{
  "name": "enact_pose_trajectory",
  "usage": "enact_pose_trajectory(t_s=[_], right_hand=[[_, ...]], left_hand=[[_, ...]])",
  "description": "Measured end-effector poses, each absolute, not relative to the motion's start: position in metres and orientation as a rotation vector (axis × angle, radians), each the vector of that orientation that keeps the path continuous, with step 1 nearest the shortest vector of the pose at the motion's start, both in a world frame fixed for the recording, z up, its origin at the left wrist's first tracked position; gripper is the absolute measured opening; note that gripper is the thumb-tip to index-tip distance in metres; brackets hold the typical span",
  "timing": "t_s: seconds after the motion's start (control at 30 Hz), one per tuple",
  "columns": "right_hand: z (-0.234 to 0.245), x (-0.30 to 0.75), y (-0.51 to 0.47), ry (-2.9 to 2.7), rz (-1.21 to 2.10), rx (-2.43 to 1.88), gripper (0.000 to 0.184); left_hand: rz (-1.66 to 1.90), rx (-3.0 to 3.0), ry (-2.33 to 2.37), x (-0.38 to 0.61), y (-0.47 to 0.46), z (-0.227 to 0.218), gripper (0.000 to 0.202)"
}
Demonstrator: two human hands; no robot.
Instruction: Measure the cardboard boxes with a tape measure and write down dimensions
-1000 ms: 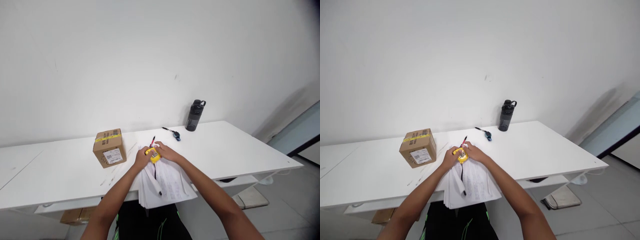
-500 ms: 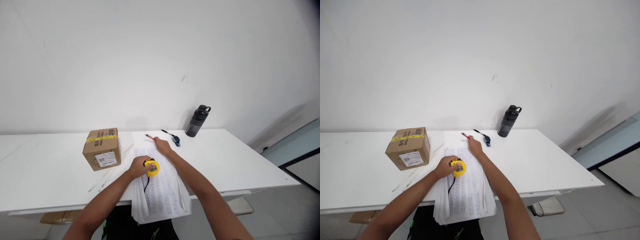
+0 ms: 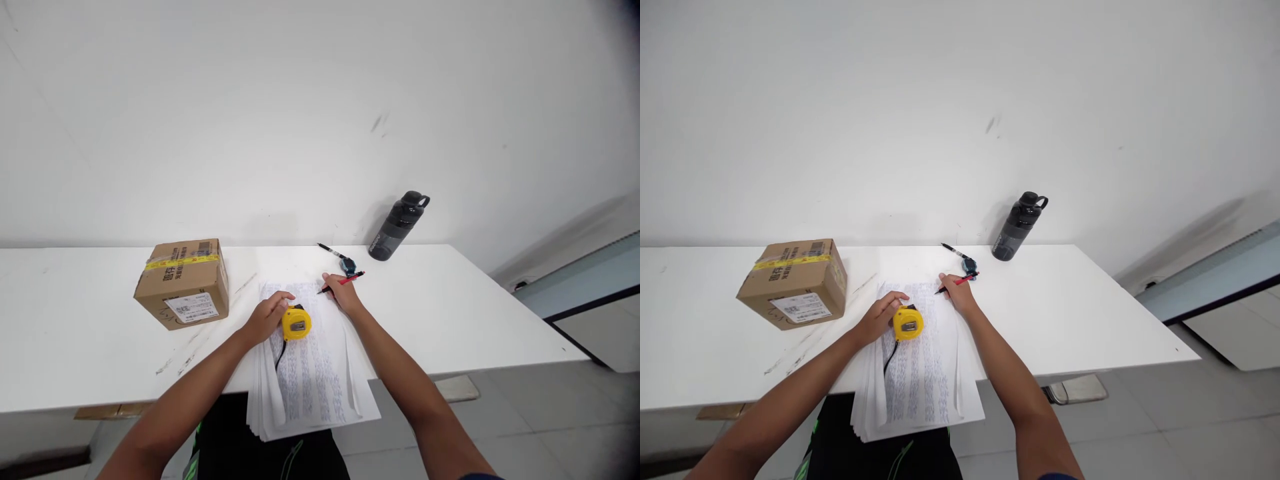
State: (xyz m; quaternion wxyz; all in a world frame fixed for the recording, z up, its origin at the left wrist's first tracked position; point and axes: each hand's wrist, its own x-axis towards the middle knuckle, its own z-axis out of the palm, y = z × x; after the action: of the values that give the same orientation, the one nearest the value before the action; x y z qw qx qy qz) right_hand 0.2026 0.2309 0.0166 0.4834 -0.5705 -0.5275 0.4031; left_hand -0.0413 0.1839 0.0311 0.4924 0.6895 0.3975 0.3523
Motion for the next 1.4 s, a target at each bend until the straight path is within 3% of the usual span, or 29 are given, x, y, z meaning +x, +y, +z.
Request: enact_pose_trajectory(t_s=[0.33, 0.63, 0.97, 1.17, 1.4], right_hand=[[0.017, 0.201, 0.227, -1.305, 0.882, -1.464, 0.033], [0.018, 0.2, 0.226, -1.326, 0.856, -1.461, 0.035], [0.016, 0.201, 0.227, -1.303, 0.844, -1.426, 0.035], [0.016, 0.2, 0.227, -1.27, 0.811, -1.413, 0.034], [0.016, 0.201, 0.228, -1.255, 0.8, -1.424, 0.035]], left_hand=[[0.91, 1.678, 0.946, -0.041, 0.181, 0.038, 0.03], [0.993, 2.146, 1.016, -0.043, 0.173, 0.036, 0.031], [1.26, 2.769, 0.582, -0.044, 0.174, 0.037, 0.029], [1.252, 2.834, 0.543, -0.042, 0.172, 0.039, 0.032], [1.265, 2.761, 0.605, -0.04, 0.171, 0.04, 0.02]])
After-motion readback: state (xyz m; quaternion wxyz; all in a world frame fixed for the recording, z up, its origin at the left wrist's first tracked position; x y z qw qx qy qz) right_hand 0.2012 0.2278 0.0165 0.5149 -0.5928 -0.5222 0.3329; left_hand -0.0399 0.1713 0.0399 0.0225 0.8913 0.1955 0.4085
